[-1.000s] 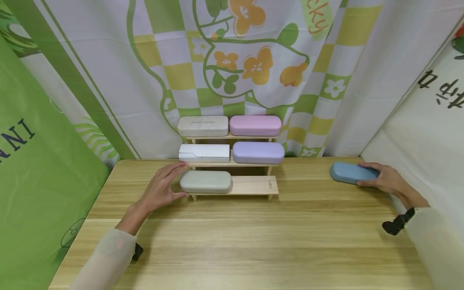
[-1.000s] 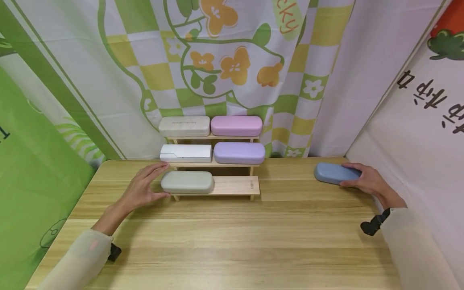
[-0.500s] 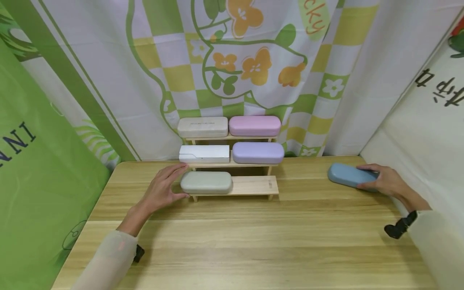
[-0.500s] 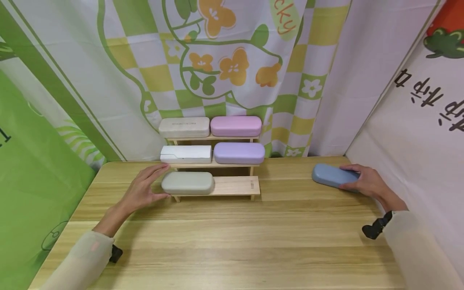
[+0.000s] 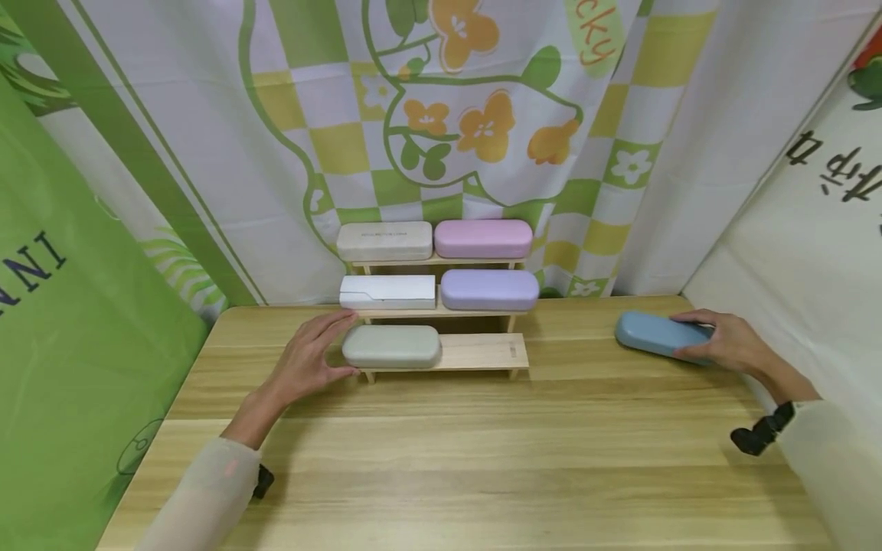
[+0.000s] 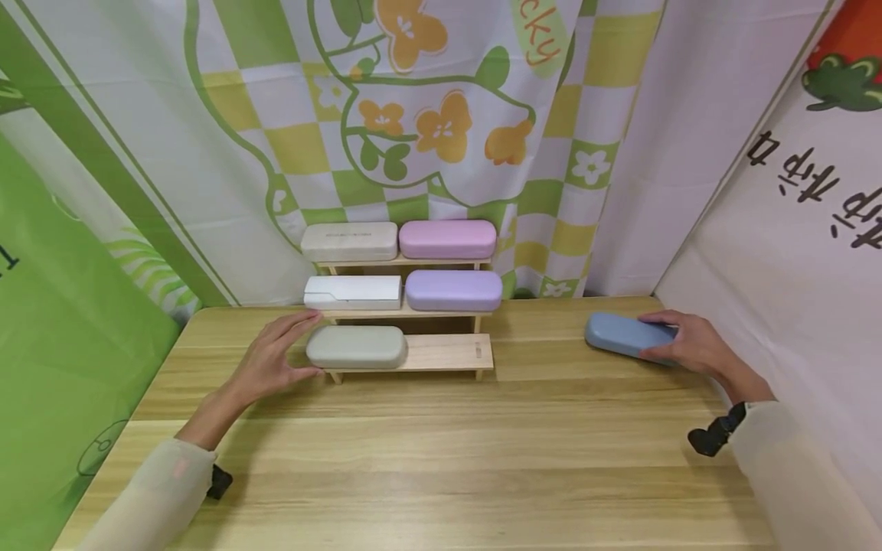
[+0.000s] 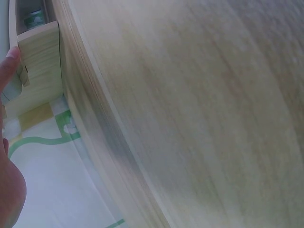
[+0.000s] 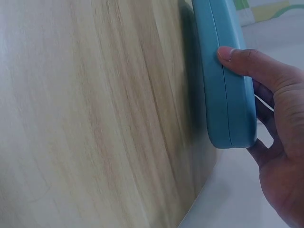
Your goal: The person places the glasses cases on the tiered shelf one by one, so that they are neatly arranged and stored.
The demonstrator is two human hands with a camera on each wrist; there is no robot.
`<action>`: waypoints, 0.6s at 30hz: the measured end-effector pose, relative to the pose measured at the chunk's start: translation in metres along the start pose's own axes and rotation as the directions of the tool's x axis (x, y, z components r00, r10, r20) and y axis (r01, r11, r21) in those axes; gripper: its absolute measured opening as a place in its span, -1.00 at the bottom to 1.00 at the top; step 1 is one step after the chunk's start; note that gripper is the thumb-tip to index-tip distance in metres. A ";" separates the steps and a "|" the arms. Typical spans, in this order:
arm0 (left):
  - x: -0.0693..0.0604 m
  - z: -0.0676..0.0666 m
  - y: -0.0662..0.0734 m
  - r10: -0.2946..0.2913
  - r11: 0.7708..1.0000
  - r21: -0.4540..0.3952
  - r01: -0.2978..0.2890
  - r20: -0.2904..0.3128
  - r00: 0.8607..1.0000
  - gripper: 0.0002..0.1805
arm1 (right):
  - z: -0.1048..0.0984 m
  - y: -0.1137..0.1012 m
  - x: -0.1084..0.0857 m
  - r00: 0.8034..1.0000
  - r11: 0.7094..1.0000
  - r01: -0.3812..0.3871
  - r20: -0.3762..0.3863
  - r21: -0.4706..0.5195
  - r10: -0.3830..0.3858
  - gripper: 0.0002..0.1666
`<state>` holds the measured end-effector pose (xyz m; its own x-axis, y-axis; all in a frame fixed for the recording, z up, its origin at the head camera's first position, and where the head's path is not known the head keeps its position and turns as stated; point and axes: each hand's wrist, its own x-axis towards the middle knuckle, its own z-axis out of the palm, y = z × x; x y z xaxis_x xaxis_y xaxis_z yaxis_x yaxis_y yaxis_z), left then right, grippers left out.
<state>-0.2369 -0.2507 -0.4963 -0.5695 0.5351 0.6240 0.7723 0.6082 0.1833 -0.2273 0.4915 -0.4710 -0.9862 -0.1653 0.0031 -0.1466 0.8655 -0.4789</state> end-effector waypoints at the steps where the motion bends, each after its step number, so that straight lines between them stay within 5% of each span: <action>1: 0.000 0.000 0.000 0.000 1.000 -0.002 0.000 0.000 1.000 0.24 | 0.000 -0.002 0.000 1.000 1.000 0.004 0.000 -0.002 -0.004 -0.08; 18: 0.000 -0.001 -0.001 0.008 1.000 0.005 -0.008 0.004 1.000 0.23 | -0.002 -0.036 0.005 0.995 0.996 0.092 -0.047 -0.002 -0.092 -0.14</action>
<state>-0.2373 -0.2513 -0.4957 -0.5646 0.5420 0.6225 0.7752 0.6072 0.1745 -0.2276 0.4604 -0.4519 -0.9711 -0.2217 0.0887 -0.2369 0.8474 -0.4752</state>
